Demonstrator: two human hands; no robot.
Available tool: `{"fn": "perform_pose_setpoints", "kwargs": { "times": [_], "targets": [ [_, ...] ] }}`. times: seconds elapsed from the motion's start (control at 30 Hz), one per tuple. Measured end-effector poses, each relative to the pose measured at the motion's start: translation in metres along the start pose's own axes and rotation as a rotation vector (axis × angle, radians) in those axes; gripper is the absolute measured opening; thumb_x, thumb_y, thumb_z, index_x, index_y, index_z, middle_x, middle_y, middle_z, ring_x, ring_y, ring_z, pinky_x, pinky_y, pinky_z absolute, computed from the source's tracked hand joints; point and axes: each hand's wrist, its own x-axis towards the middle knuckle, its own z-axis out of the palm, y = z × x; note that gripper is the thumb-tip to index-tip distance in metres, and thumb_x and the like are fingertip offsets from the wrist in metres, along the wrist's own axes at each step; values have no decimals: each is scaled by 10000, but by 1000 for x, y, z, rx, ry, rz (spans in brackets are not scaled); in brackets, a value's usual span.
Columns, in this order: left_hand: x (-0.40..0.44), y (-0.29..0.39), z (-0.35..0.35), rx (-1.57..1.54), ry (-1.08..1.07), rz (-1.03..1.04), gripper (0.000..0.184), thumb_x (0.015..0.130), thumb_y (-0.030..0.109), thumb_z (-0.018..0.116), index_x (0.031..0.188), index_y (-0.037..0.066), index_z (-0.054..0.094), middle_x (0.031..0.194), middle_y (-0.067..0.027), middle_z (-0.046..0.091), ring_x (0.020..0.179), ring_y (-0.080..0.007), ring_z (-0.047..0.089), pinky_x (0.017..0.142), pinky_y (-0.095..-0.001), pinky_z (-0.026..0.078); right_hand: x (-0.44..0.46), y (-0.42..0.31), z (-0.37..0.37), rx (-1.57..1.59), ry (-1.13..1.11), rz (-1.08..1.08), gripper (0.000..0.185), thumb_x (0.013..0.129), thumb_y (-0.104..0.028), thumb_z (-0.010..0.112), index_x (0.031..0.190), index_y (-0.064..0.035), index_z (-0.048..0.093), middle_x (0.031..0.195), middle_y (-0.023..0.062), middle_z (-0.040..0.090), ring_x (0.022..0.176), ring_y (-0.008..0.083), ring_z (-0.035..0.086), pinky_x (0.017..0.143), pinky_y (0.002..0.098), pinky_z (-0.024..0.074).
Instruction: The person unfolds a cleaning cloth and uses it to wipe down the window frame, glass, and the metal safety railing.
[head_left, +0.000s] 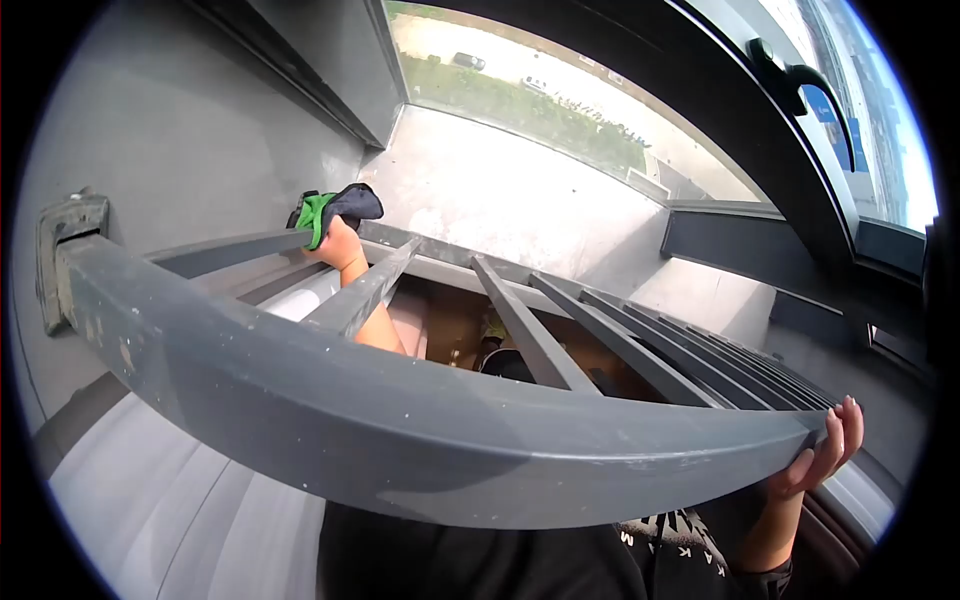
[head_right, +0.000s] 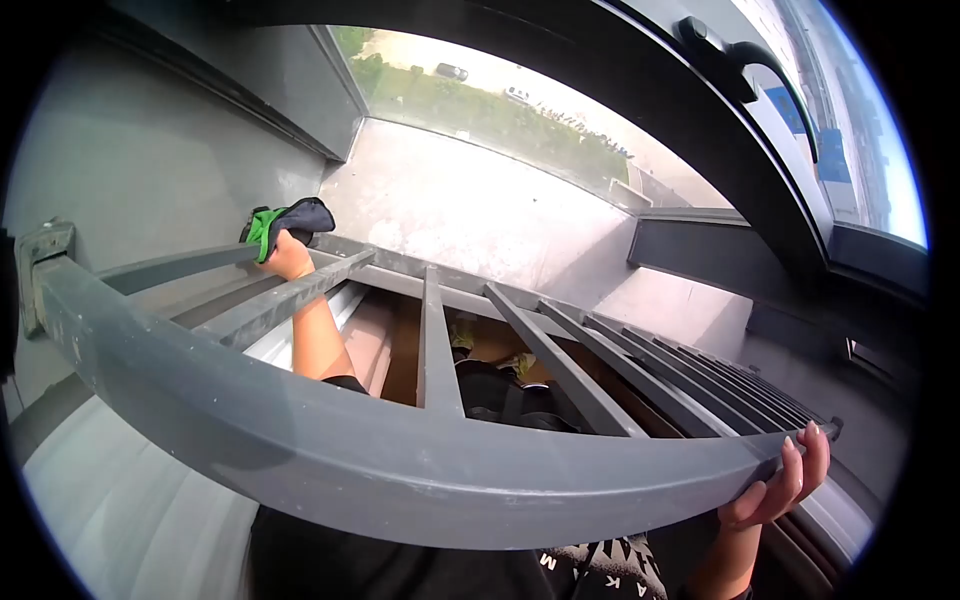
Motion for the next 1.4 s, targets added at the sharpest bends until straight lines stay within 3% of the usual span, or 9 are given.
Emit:
{"fn": "perform_pose_setpoints", "kwargs": {
  "times": [0.13, 0.17, 0.23, 0.37, 0.57, 0.7, 0.9, 1.03, 1.4],
  "targets": [
    [-35, -40, 2, 204, -43, -146, 68, 733, 30, 597, 768, -2, 645, 772, -95, 665, 694, -239, 609, 693, -352, 477, 5, 0, 0, -30, -26, -12, 443, 860, -314, 311, 1092, -3, 525, 1199, 243, 492, 1085, 367, 504, 931, 499, 402],
    [-34, -21, 3, 177, -143, -209, 98, 762, 64, 579, 787, -2, 648, 792, -110, 663, 713, -252, 608, 708, -357, 476, 5, -1, -2, -26, -44, -7, 451, 869, -331, 302, 1090, -7, 525, 1191, 243, 496, 1078, 365, 506, 927, 499, 403],
    [-52, -42, 11, 243, -77, -280, 155, 781, 123, 574, 818, -6, 653, 835, -139, 666, 755, -304, 612, 727, -391, 474, 2, 3, 3, 8, -28, -23, 510, 919, -419, 261, 1089, -13, 520, 1173, 237, 502, 1055, 371, 509, 908, 507, 409],
    [-65, -74, 6, 482, -220, -319, 259, 799, 218, 585, 868, -23, 648, 906, -207, 662, 833, -373, 616, 746, -442, 469, 14, -2, 0, 27, -77, -38, 482, 910, -403, 304, 1133, -11, 475, 1134, 242, 512, 999, 369, 518, 872, 493, 427],
    [-39, -16, 2, 339, -128, -357, 234, 790, 173, 578, 859, -37, 655, 883, -202, 665, 803, -336, 624, 751, -415, 494, 20, 2, 5, 124, 63, -113, 431, 795, -250, 458, 1148, -4, 431, 1088, 241, 536, 893, 358, 528, 789, 468, 460],
    [-4, 21, 1, 202, -89, -329, 231, 788, 167, 576, 858, -40, 654, 880, -199, 664, 800, -330, 624, 751, -411, 495, 18, 4, 8, 137, 158, -141, 398, 761, -198, 477, 1108, -8, 427, 1059, 235, 550, 852, 355, 536, 739, 456, 483],
    [37, 56, -1, 74, -38, -309, 228, 784, 158, 574, 856, -43, 653, 876, -195, 663, 795, -322, 623, 749, -406, 497, 16, 2, 7, 170, 234, -78, 341, 744, -232, 536, 1028, -69, 439, 944, 138, 492, 772, 282, 487, 657, 411, 439],
    [44, 63, 1, 44, -57, -359, 225, 782, 153, 572, 855, -45, 653, 873, -192, 663, 791, -317, 623, 749, -402, 498, 11, 2, 6, 122, 286, -25, 340, 770, -267, 560, 1044, -135, 406, 971, 84, 422, 854, 257, 448, 708, 398, 423],
    [44, 50, -8, -48, -132, -593, 217, 776, 135, 566, 851, -51, 651, 864, -183, 661, 781, -300, 622, 746, -391, 503, 10, -8, 24, 25, 447, 56, 309, 861, -341, 486, 1092, -138, 460, 972, 75, 460, 862, 249, 484, 704, 383, 439]
  ]
}}
